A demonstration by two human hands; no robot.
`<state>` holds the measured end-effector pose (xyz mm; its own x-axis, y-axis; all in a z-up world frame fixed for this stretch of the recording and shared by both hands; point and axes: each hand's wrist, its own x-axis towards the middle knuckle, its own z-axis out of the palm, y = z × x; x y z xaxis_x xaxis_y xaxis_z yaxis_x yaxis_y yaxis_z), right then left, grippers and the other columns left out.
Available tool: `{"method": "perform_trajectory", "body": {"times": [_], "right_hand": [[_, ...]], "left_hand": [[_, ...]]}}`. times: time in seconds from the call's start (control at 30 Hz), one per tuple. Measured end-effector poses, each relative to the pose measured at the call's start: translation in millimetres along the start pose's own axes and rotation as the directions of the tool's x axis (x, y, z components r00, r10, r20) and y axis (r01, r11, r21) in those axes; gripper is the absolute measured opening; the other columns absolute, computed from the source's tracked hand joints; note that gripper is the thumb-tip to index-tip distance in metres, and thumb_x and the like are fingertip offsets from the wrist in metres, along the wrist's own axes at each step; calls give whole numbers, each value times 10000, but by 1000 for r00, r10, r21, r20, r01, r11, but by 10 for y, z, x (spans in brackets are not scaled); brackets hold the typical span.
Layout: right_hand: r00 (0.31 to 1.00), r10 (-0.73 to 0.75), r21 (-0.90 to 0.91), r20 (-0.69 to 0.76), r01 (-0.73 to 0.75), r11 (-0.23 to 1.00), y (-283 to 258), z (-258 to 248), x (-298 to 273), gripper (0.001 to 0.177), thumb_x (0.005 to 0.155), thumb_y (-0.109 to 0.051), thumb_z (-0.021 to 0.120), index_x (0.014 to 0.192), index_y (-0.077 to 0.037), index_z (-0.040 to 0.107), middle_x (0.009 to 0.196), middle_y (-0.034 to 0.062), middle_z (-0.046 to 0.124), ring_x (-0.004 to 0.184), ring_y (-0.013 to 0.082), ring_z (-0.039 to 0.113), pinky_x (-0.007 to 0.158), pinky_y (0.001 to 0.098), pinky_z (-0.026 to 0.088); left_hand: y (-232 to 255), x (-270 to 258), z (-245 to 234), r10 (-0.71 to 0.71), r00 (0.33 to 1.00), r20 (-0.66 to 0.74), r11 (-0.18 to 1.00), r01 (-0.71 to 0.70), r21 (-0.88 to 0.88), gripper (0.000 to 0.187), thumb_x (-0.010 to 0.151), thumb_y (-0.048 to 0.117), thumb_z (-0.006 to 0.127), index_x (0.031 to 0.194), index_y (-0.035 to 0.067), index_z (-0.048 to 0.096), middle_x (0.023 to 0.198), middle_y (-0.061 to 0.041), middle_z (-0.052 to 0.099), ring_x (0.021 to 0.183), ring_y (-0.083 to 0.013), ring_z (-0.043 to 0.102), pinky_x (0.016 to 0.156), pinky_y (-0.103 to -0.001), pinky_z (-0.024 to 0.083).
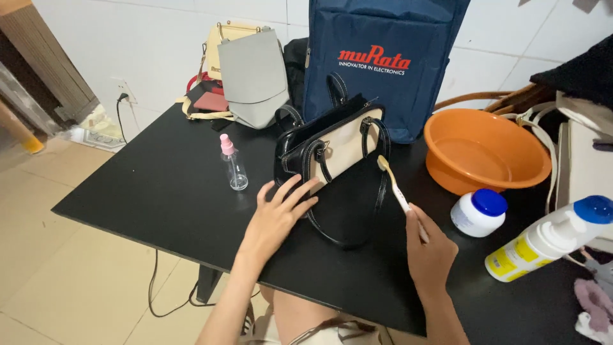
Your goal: Cleaning a leather handbag using a toothbrush and cleaning solution.
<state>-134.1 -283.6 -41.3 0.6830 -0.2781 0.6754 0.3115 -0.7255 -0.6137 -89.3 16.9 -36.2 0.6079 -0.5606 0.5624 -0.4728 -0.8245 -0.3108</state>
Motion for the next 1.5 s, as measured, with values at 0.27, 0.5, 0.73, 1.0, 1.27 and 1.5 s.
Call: {"method": "perform_trajectory", "body": {"times": [0.27,0.5,0.73,1.0,1.27,1.5], "right_hand": [[997,26,37,-74,-24,999,-131,-27,8,254,1051,-147,640,1238,-24,760,1066,67,781,849,106,702,686,227,510],[992,42,107,-115,-30,994,-149,-35,-1,248,1063,-132,635,1240,-7,756,1032,76,777,797,84,665,654,218,476],[992,76,105,-100,-65,992,-137,-21,-29,241,1049,-130,653,1240,-27,758,1069,67,778,839,76,672,690,207,490],[998,-61,87,19,59,994,-40,29,-82,245,1001,-124,684,1224,-59,762,1036,36,787,701,55,645,598,204,481],[955,-155,-1,253,161,987,78,53,-332,311,923,-164,712,1229,-133,754,967,-21,809,526,28,607,481,207,484],[958,71,-447,278,63,892,315,128,-438,344,913,-344,704,1253,-358,759,878,-104,803,485,107,606,465,343,412]], "left_hand": [[-102,209,-10,245,958,-147,954,-266,-141,193,918,183,730,1095,244,778,1121,75,586,1162,-146,528,1092,-467,311],[60,431,-116,-101,990,-98,866,39,-499,182,927,335,717,857,220,840,740,95,584,892,-140,563,1103,-616,240],[353,486,73,-245,969,-31,845,197,-497,224,926,238,670,740,122,712,845,49,564,1005,-175,551,1155,-686,154],[454,469,220,-328,939,-106,920,292,-260,151,913,185,600,798,105,657,1019,18,561,1130,-204,532,1162,-668,226],[475,492,310,-407,912,-51,899,390,-199,129,828,129,621,723,79,677,962,-17,567,1091,-238,520,1178,-676,243],[481,457,302,-425,904,-55,886,402,-229,166,865,118,603,729,71,686,956,-18,580,1064,-236,527,1169,-653,257]]}}
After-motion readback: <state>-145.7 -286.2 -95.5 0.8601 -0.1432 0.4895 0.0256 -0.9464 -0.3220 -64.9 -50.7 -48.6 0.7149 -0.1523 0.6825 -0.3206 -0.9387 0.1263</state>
